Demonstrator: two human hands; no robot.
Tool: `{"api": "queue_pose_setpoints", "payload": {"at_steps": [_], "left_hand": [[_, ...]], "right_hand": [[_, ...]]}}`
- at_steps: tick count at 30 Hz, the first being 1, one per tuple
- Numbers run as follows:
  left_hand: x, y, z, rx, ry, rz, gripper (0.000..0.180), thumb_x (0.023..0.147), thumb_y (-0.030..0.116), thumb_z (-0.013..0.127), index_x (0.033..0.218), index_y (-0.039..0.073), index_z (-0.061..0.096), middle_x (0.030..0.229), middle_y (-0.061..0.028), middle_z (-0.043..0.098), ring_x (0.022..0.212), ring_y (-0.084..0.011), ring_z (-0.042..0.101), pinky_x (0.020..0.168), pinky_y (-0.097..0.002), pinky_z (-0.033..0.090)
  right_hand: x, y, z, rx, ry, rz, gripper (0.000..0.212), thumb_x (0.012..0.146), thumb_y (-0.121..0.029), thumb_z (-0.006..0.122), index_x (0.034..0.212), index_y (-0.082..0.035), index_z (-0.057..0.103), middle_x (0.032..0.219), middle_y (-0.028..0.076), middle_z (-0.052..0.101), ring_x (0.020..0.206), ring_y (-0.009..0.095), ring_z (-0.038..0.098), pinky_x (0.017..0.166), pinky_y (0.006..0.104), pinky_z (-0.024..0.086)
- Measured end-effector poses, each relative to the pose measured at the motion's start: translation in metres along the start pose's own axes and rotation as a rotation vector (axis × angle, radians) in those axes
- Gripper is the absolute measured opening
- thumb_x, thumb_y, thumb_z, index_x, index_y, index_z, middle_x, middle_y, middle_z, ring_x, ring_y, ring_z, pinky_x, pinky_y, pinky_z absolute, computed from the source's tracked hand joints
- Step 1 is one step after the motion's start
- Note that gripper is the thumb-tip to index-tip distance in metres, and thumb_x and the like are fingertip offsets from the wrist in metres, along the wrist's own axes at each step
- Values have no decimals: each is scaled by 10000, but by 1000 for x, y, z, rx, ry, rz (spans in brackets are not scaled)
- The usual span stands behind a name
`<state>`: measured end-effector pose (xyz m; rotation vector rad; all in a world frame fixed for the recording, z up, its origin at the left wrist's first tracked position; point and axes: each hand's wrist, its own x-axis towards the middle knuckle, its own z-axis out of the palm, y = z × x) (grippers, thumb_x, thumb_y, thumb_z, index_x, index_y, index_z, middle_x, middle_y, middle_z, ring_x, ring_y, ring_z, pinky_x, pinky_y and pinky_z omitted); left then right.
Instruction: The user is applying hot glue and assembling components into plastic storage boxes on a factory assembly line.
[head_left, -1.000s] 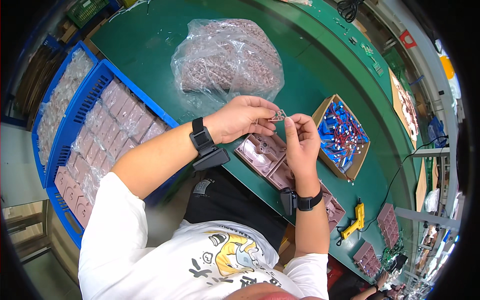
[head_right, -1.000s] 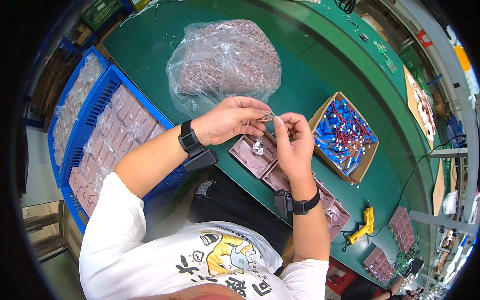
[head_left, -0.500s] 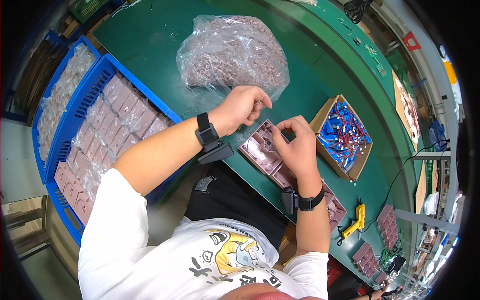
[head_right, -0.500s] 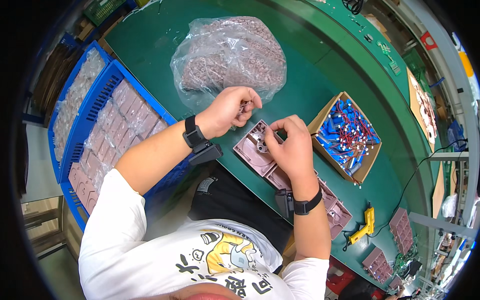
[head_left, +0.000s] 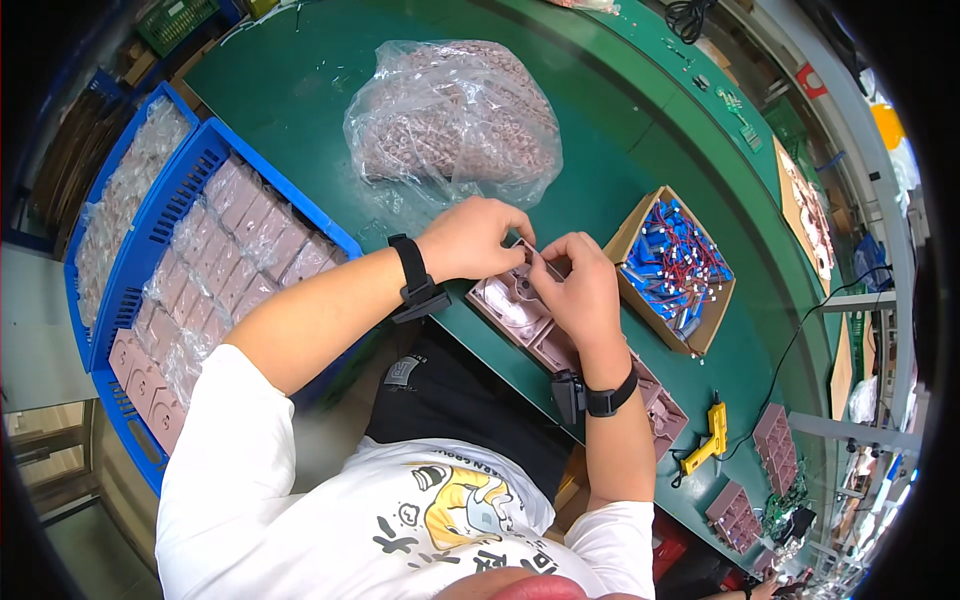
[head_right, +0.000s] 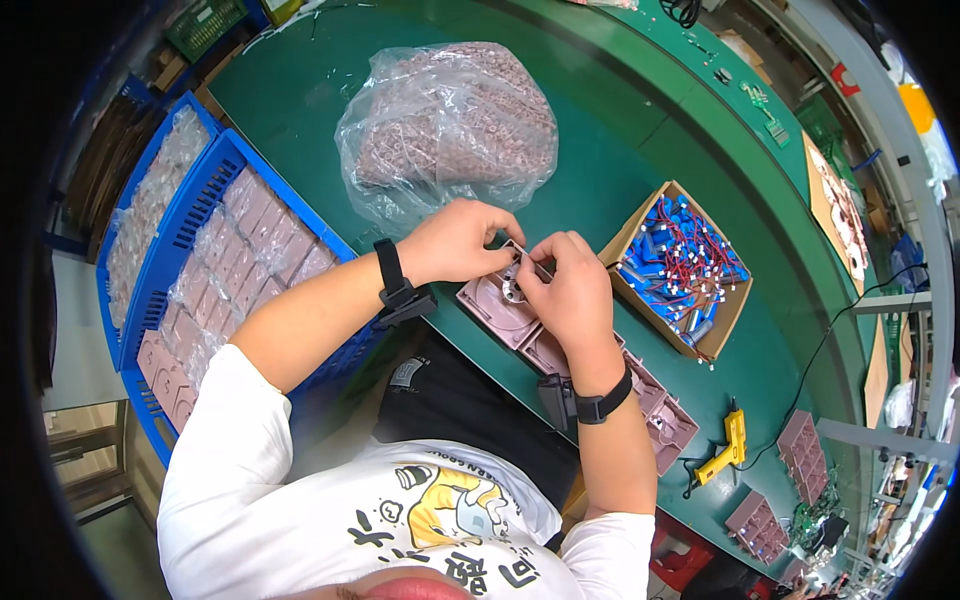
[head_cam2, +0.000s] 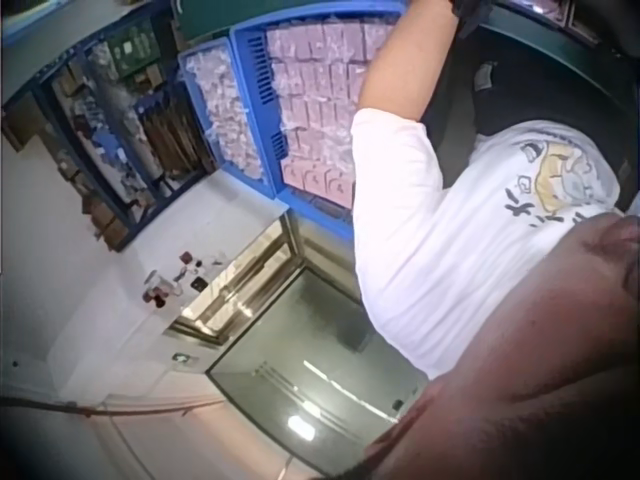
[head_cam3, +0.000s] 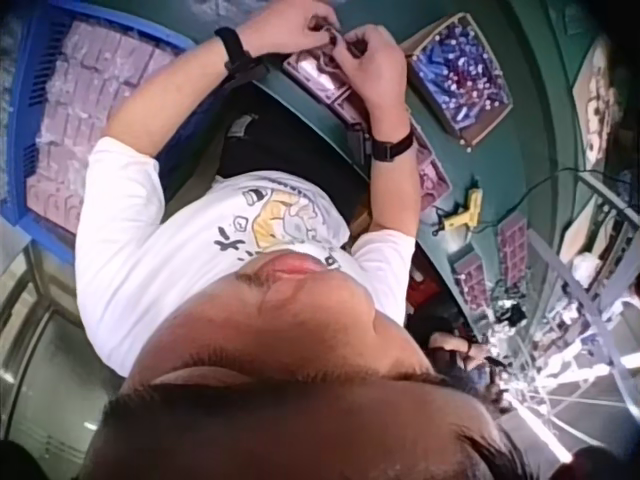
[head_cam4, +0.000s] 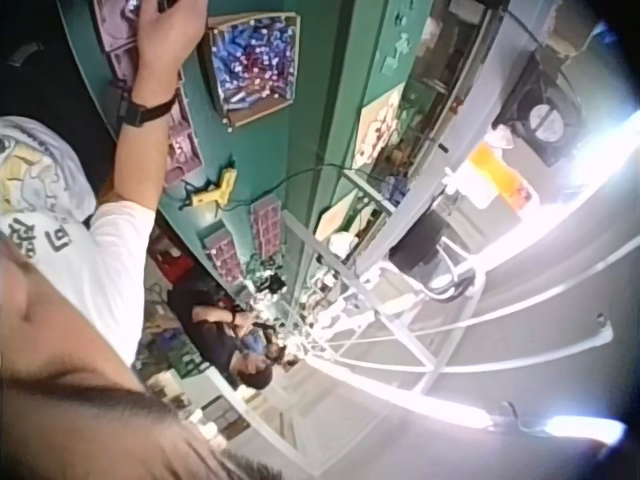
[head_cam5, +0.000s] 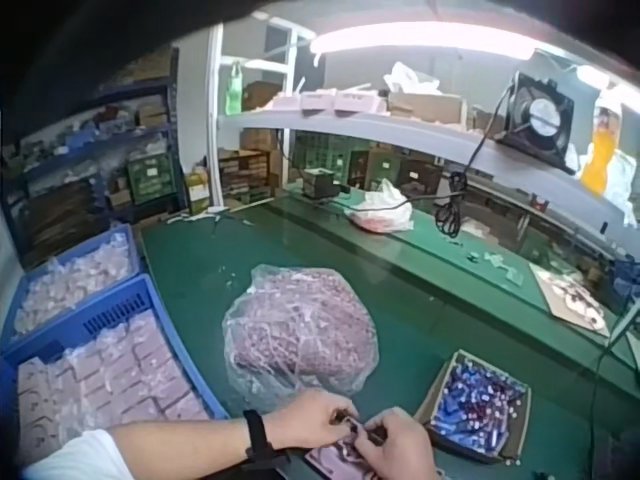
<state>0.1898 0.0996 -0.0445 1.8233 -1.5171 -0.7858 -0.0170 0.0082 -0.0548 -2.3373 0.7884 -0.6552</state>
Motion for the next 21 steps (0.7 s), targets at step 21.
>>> {"api": "queue_pose_setpoints", "payload": {"at_steps": [21], "left_hand": [[60,-26,-132,245,161,-242,484,1065,337,653,1310,-62,772,1310,-274,793,1250,-399,757,1098,-472,575]], "right_hand": [[0,4,8,108,-59,-65,185,935,-143,812,1052,-11,758,988,175,731,954,380,740,867,464,598]]}}
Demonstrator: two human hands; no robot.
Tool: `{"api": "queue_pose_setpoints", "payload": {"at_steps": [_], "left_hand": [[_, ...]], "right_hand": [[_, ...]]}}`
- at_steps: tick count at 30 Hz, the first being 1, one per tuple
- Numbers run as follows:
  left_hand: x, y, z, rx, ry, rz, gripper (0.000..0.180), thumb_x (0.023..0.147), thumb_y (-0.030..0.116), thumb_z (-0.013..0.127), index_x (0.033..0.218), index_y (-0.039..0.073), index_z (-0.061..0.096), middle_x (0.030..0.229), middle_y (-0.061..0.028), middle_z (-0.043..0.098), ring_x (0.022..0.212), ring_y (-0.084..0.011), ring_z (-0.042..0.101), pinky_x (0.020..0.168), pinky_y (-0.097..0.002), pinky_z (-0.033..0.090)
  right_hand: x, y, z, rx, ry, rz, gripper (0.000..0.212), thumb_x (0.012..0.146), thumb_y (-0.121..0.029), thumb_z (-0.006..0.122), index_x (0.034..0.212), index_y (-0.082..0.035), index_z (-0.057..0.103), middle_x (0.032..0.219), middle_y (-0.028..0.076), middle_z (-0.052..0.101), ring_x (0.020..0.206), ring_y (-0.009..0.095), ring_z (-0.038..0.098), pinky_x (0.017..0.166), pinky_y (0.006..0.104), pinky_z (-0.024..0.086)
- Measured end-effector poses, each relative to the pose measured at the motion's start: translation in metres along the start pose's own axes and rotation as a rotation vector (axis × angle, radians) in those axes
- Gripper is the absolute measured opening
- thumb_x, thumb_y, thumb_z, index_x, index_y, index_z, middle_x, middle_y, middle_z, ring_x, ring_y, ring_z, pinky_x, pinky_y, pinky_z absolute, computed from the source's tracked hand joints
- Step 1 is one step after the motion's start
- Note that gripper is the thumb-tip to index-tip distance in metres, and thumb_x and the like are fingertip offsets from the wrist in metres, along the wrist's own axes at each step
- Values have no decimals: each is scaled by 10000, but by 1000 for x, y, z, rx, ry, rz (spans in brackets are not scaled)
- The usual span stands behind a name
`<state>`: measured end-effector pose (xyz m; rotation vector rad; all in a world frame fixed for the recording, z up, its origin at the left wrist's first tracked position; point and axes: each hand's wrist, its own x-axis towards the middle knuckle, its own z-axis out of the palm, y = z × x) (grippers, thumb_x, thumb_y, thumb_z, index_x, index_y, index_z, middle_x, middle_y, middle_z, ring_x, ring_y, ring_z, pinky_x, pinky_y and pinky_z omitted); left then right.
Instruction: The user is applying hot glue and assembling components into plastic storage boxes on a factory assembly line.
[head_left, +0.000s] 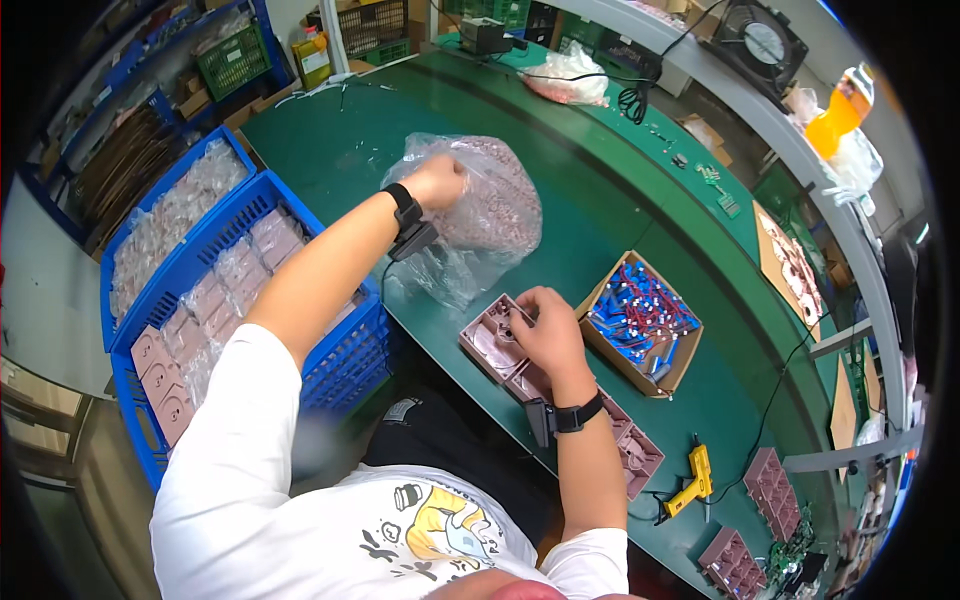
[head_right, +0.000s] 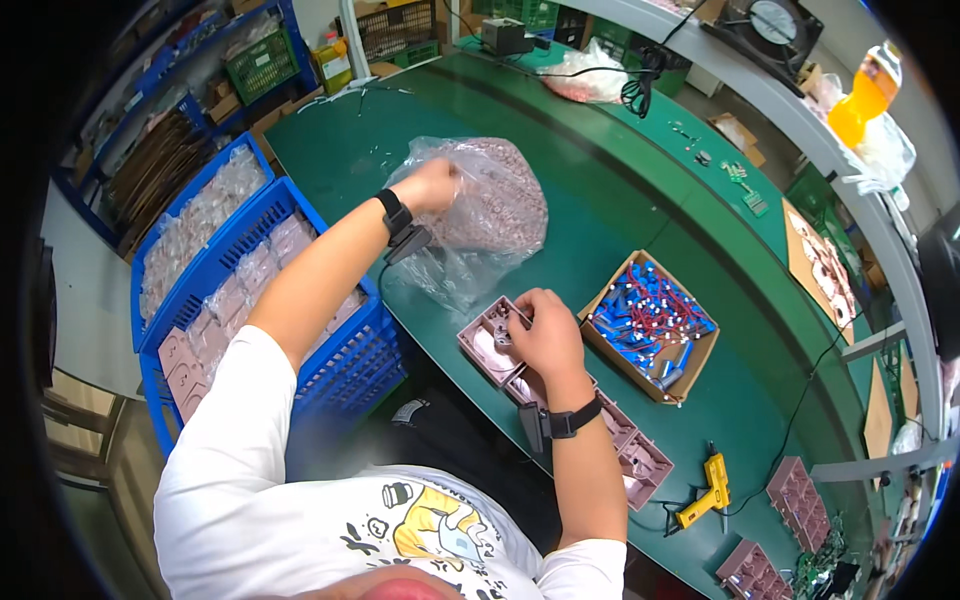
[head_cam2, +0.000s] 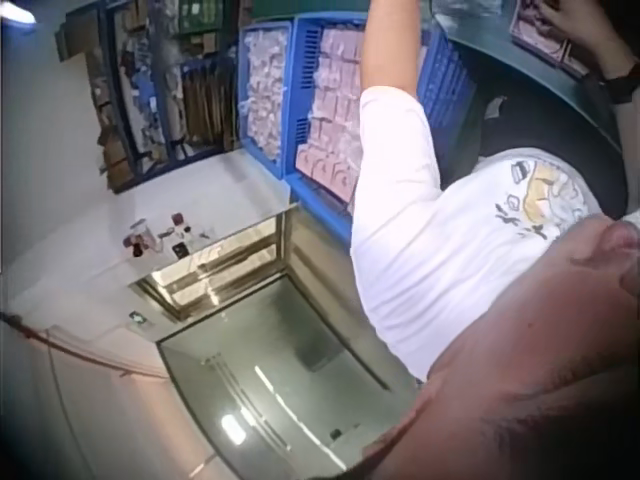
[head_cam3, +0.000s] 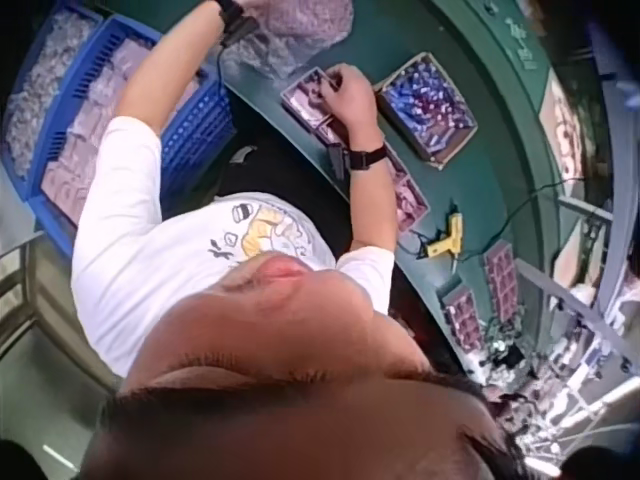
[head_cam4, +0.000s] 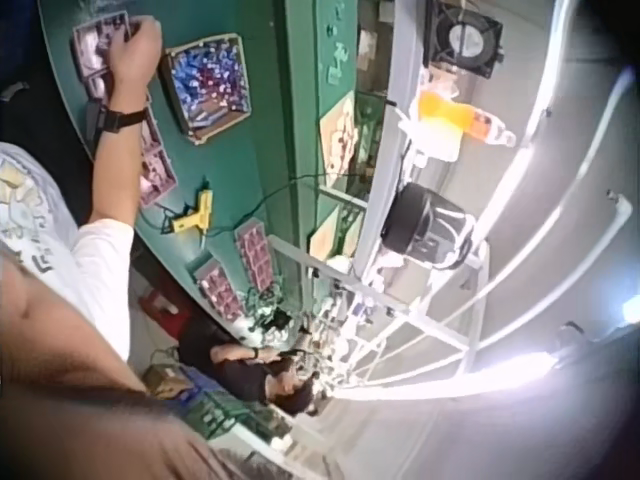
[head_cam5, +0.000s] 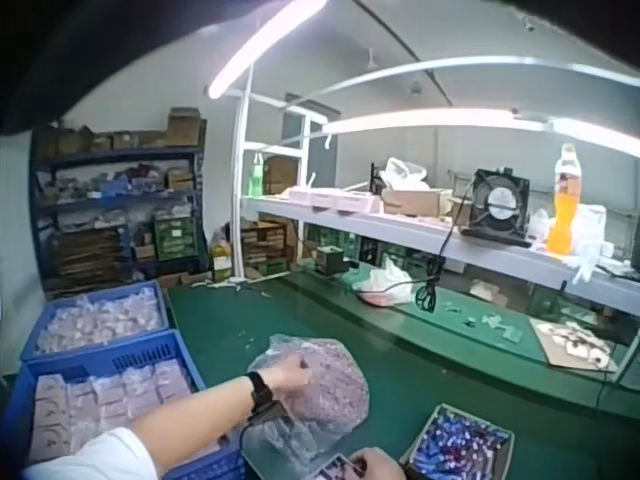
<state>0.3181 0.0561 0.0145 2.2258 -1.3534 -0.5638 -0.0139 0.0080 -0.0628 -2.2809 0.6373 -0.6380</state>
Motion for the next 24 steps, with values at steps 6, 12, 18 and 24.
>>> {"api": "queue_pose_setpoints", "payload": {"at_steps": [6,12,18,24], "left_hand": [[26,18,30,-421,263,289,655,1156,350,600,1607,-119,525,1657,-255,600,1540,-400,562,1271,-482,445],[-39,-6,0,217,349,434,467,1080,166,630,1477,-78,667,1459,-326,722,1393,-483,680,1193,-508,537],[-161,103,60,-10,295,645,95,971,12,724,1048,-1,777,1047,-172,782,990,-354,746,894,-443,589],[-151,190,129,-161,-65,1090,118,925,34,759,1042,22,767,1049,-152,764,1023,-388,711,925,-484,587]], "right_hand": [[-8,-5,-16,-210,143,-176,328,930,-166,835,1202,-4,748,1270,218,710,1164,420,714,992,502,594],[-82,-94,-62,-29,255,-388,200,921,-113,839,1077,-39,739,1208,192,742,1072,385,722,951,488,599],[-263,-33,-128,-186,824,135,263,985,-6,750,774,-33,595,722,67,544,642,203,514,608,358,412],[-398,70,-167,-246,1268,549,471,1155,-138,682,758,-9,465,703,-8,445,692,98,403,603,341,352]]}}
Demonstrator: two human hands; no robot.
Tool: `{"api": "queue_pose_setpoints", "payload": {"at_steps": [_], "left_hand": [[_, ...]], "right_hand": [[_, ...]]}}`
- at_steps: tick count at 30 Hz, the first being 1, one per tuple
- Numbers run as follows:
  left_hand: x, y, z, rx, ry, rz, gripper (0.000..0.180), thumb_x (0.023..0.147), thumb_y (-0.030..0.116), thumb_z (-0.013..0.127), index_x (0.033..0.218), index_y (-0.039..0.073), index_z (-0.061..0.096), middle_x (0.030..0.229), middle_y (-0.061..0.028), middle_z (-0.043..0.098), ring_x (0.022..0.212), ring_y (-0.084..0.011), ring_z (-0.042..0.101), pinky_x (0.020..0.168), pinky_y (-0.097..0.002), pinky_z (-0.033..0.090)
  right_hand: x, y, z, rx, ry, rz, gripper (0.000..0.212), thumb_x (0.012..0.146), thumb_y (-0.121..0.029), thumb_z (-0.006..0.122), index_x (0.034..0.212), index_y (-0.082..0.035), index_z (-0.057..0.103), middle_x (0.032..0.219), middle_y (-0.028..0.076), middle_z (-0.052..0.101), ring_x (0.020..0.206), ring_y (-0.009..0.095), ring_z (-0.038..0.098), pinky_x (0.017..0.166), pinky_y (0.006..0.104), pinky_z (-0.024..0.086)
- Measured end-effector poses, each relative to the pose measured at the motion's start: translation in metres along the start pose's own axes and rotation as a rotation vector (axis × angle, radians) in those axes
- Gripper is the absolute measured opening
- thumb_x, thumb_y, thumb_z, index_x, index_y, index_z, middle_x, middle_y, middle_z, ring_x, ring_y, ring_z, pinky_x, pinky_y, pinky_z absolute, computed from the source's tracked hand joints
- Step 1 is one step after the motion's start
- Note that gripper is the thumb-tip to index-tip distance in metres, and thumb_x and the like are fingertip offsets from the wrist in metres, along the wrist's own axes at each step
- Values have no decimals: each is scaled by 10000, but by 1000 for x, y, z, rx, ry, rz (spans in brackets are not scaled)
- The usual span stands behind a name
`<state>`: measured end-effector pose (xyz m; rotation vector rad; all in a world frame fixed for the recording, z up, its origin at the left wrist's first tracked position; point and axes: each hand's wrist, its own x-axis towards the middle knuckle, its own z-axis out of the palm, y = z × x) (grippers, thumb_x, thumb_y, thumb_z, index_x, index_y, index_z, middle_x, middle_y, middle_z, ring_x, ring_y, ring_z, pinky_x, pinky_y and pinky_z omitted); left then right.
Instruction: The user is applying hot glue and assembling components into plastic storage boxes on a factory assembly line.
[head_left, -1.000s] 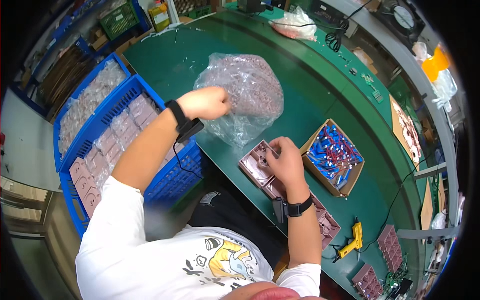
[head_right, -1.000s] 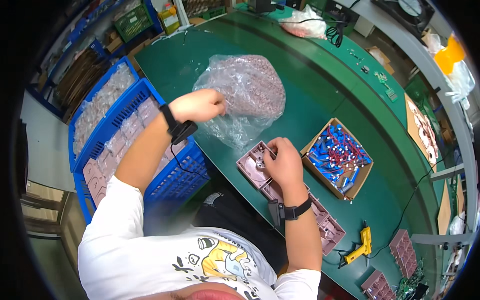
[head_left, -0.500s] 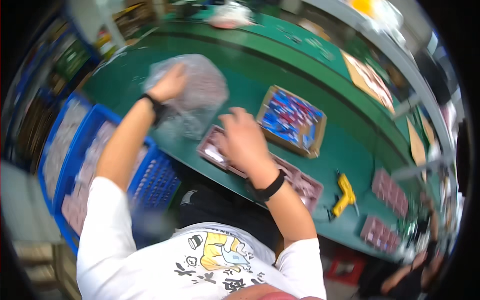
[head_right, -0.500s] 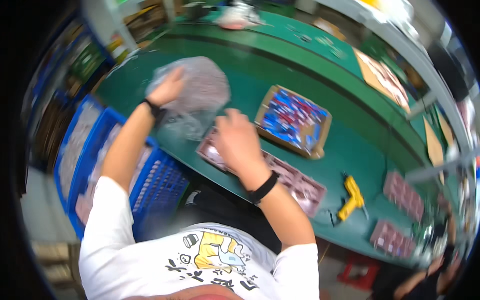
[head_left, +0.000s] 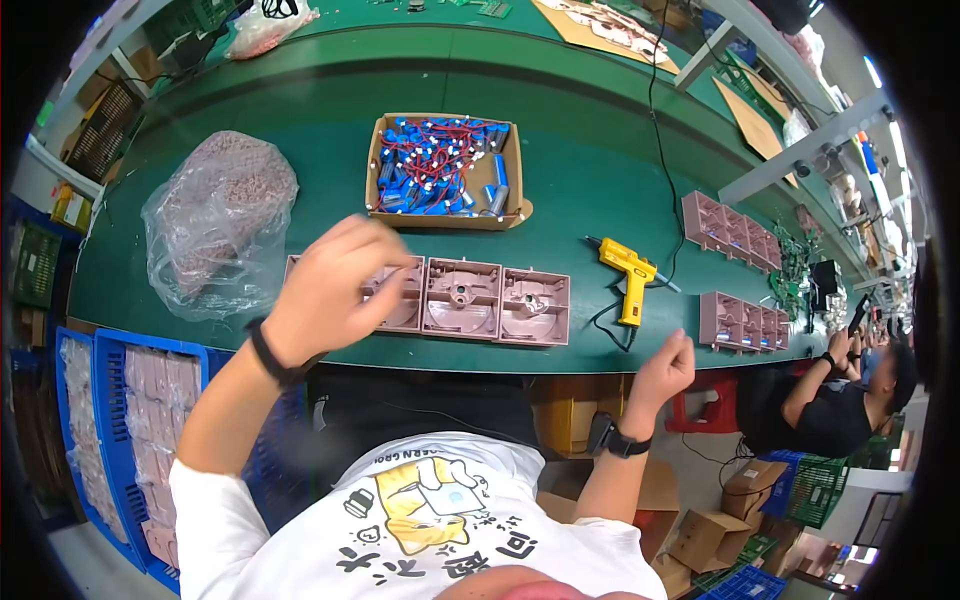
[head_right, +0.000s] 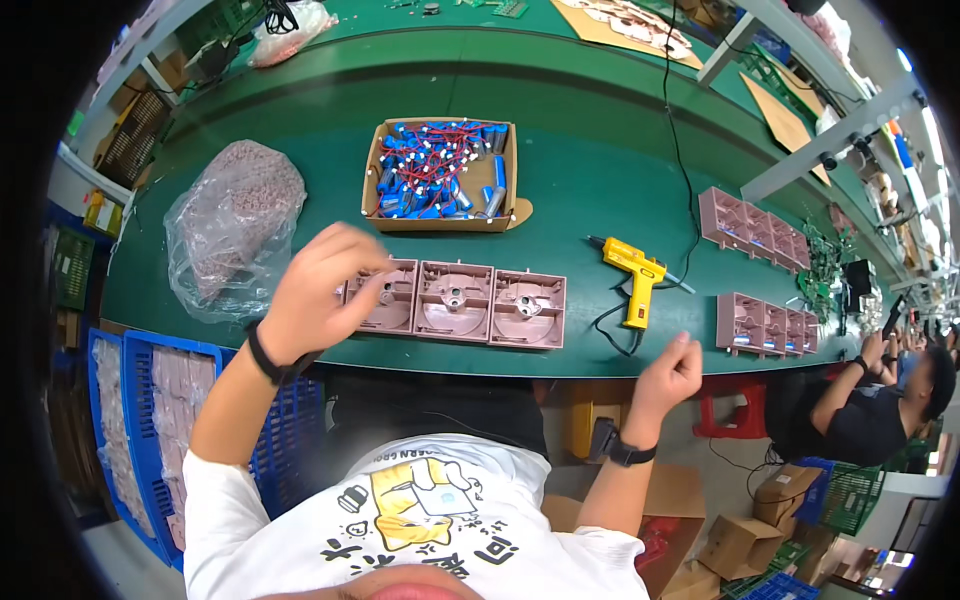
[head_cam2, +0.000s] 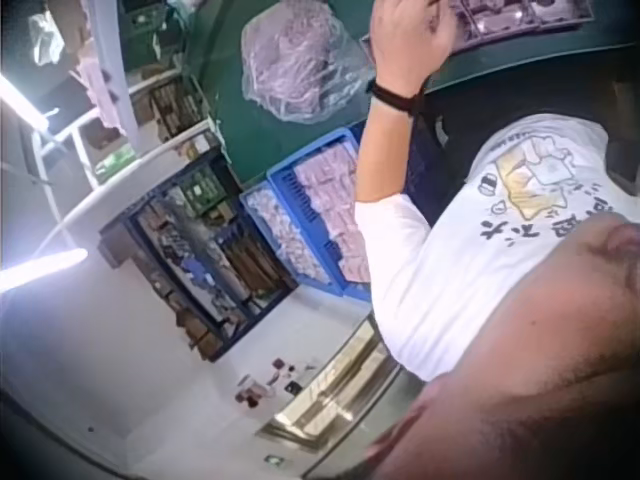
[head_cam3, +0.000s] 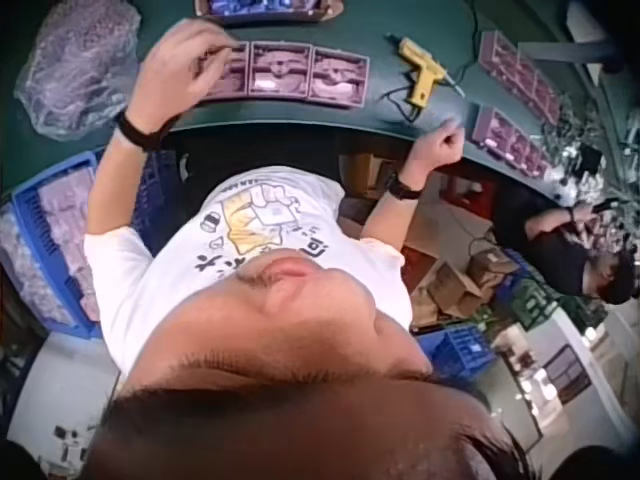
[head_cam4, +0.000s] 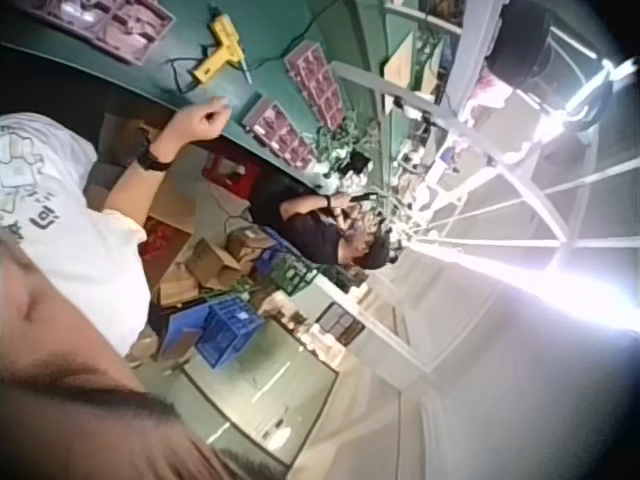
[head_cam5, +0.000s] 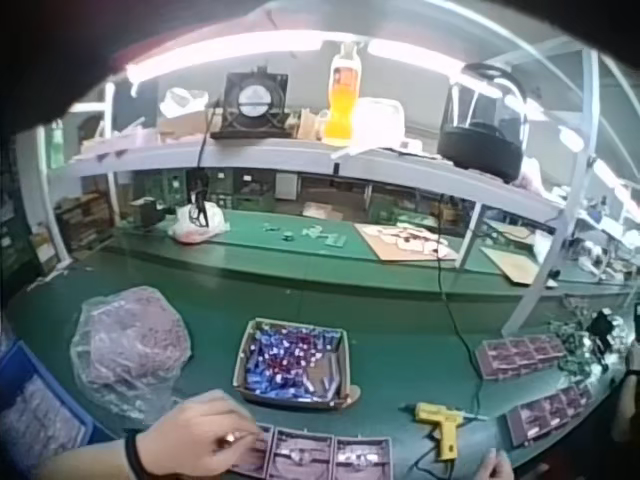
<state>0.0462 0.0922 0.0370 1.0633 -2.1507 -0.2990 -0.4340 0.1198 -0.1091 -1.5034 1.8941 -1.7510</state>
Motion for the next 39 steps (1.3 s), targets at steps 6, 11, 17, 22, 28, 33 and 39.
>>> {"api": "queue_pose_setpoints", "payload": {"at_steps": [6,11,17,22,28,33,39], "left_hand": [[131,-60,92,250,-256,130,211,919,74,721,1110,51,807,1135,-177,798,1142,-404,744,1006,-526,580],[172,-100,122,412,-617,96,353,870,201,803,1213,176,726,1206,-124,762,1255,-377,712,1235,-693,385],[167,-96,114,617,-597,310,407,801,167,857,1182,136,717,1153,-78,714,1220,-331,704,1234,-680,420],[172,-115,131,796,-653,607,332,859,130,789,1183,103,725,1092,-71,723,1090,-287,711,1110,-531,527],[161,-115,117,764,-518,855,254,946,128,661,1185,76,730,1086,-95,735,927,-249,717,890,-424,554],[168,-113,104,815,-481,914,253,947,134,671,1183,58,723,1090,-97,725,966,-248,712,914,-421,556],[157,-121,126,1043,-508,509,333,935,125,717,1257,43,740,1308,-125,731,1127,-281,700,987,-462,554]], "right_hand": [[10,37,8,-400,81,-2,475,1143,-275,715,771,-18,570,680,105,535,635,198,483,590,421,406],[0,42,17,-459,173,49,397,1074,-312,761,771,-77,657,765,193,673,666,394,649,617,518,505],[9,17,19,-380,195,-48,419,1030,-219,784,700,-72,572,707,138,593,616,383,601,558,491,448],[8,17,16,-350,180,-31,426,1017,-157,787,689,-38,541,676,142,542,555,337,540,536,442,409],[10,15,19,-326,186,-43,430,1001,-133,793,680,-37,523,667,134,529,545,331,531,530,432,400],[8,13,17,-318,180,-33,431,990,-110,797,676,-35,510,660,127,517,538,321,525,528,426,398],[12,12,21,-330,177,-40,427,985,-98,795,676,-35,506,654,124,506,528,309,511,522,420,390]]}}
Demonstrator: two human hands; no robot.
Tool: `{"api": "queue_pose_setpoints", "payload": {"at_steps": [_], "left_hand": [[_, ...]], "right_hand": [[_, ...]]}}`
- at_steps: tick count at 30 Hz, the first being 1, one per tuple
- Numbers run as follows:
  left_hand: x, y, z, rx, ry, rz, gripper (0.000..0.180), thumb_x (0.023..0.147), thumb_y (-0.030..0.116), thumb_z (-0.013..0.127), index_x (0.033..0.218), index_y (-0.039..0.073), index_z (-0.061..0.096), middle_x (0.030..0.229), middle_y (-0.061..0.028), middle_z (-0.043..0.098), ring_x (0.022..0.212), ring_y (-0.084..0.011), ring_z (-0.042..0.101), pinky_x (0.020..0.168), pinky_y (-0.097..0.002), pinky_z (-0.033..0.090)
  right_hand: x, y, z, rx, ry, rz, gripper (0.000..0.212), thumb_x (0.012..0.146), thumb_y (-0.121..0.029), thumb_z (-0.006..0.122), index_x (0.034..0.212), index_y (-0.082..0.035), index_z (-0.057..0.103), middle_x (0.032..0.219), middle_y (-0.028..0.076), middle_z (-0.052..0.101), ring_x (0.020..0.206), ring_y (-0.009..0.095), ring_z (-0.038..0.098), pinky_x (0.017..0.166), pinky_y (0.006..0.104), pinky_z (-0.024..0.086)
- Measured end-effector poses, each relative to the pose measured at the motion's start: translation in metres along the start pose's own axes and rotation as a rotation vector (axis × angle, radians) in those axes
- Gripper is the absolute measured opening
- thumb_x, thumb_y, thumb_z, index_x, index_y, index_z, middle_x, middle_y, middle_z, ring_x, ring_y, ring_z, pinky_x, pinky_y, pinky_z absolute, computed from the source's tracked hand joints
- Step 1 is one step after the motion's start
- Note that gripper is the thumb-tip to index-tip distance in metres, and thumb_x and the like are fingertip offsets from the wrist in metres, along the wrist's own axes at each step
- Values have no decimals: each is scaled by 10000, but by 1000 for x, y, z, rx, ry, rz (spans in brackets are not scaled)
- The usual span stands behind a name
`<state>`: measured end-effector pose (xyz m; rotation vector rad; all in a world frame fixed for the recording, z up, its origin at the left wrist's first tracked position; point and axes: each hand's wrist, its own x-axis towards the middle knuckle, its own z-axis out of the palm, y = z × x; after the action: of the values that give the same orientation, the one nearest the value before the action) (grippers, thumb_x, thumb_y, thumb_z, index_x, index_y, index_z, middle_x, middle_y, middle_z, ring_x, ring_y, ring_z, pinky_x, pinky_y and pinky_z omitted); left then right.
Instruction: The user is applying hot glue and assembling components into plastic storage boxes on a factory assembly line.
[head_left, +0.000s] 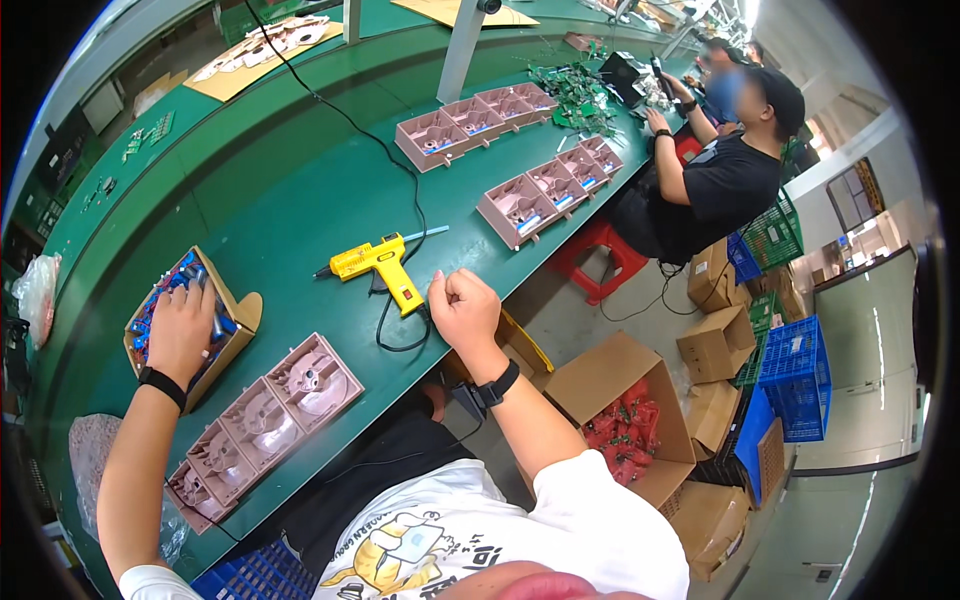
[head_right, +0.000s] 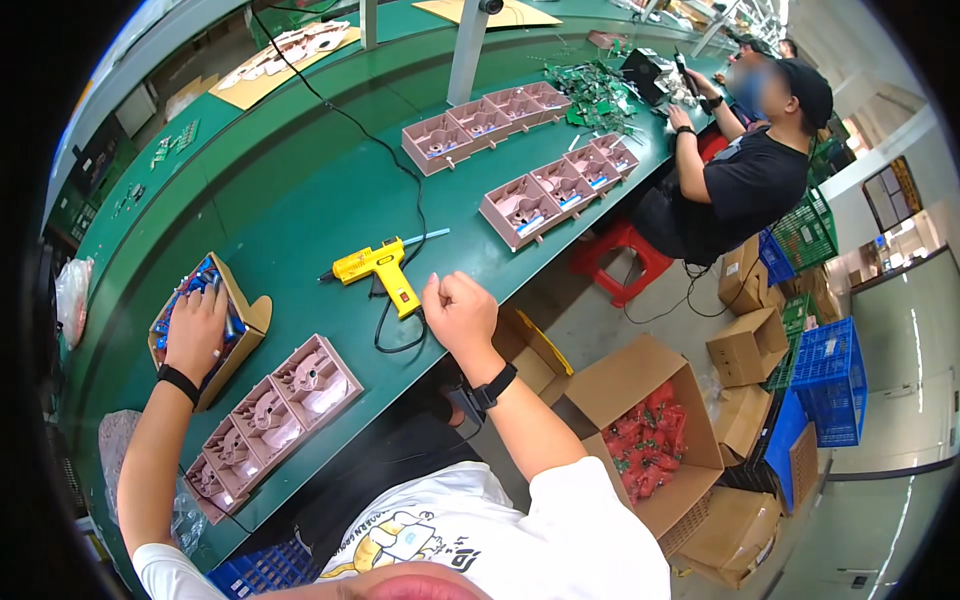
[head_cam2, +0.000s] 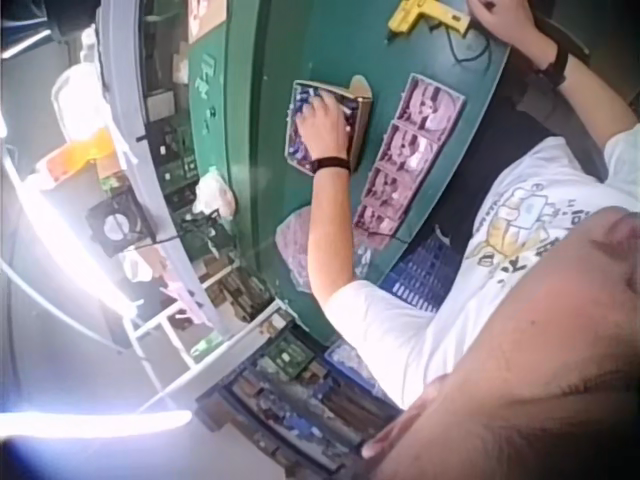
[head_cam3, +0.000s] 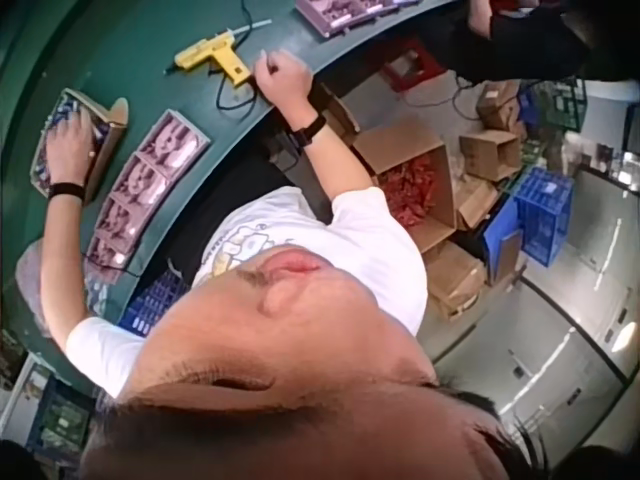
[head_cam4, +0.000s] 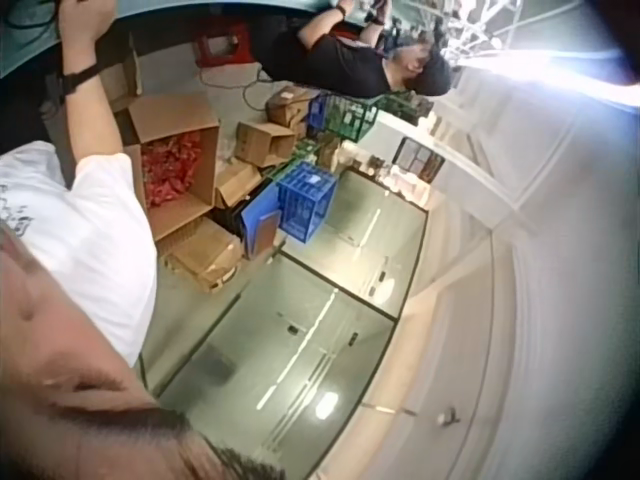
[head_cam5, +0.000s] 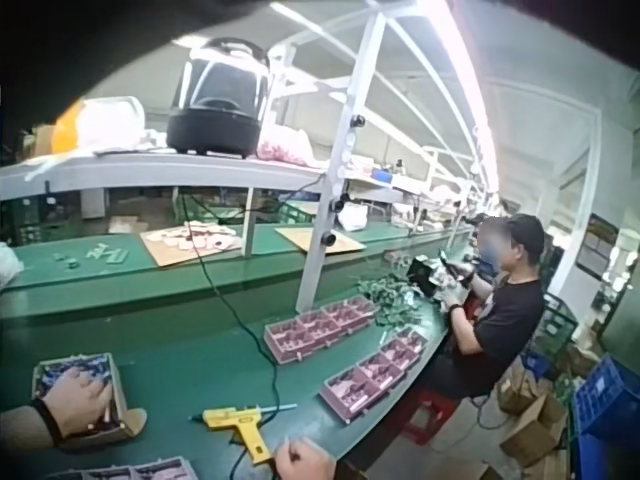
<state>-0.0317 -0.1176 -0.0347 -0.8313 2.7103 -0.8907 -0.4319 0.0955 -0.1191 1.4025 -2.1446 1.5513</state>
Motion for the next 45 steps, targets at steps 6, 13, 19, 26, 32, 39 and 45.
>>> {"api": "queue_pose_setpoints", "payload": {"at_steps": [6,13,19,26,32,39,45], "left_hand": [[18,8,-44,-154,-210,65,327,937,110,737,1260,55,755,1279,-99,719,1168,-288,703,997,-470,552],[18,0,-22,-123,-228,193,300,951,123,733,1249,80,741,1237,-78,716,1155,-262,713,994,-467,546],[16,16,6,-60,-172,19,330,982,122,699,1309,79,717,1257,-81,715,1096,-254,746,984,-483,534],[27,18,14,-55,-122,-161,321,1052,114,614,1363,80,687,1242,-78,716,1056,-243,790,965,-486,518],[22,10,22,-236,-168,-131,300,1024,84,637,1317,37,679,1241,-136,718,1051,-308,785,967,-483,585],[10,8,35,-249,-78,-31,234,1036,81,614,1256,35,677,1186,-146,736,1023,-323,783,903,-464,634],[1,3,12,-321,-135,-18,217,1037,73,596,1234,52,684,1148,-146,735,1054,-323,773,932,-471,621]], "right_hand": [[-2,4,-2,-2,5,-6,434,984,-97,795,673,-34,500,649,126,499,523,306,503,517,422,382],[-1,1,-2,-8,8,-22,441,986,-95,795,669,-35,495,647,126,497,520,302,503,516,424,378],[-2,2,-1,-2,7,-16,444,988,-99,796,669,-32,494,648,129,495,523,311,505,518,434,379],[2,1,1,10,17,-15,448,995,-116,795,670,-30,497,652,130,503,528,321,508,522,442,385],[-3,5,3,-18,-8,2,430,997,-169,792,663,-65,543,674,114,560,557,349,571,526,465,424],[-3,4,-1,-40,-1,-3,433,999,-171,790,664,-68,535,674,112,557,566,358,570,531,473,426],[0,6,2,-50,7,-28,428,998,-172,787,667,-69,536,677,109,558,569,363,570,534,483,426]]}}
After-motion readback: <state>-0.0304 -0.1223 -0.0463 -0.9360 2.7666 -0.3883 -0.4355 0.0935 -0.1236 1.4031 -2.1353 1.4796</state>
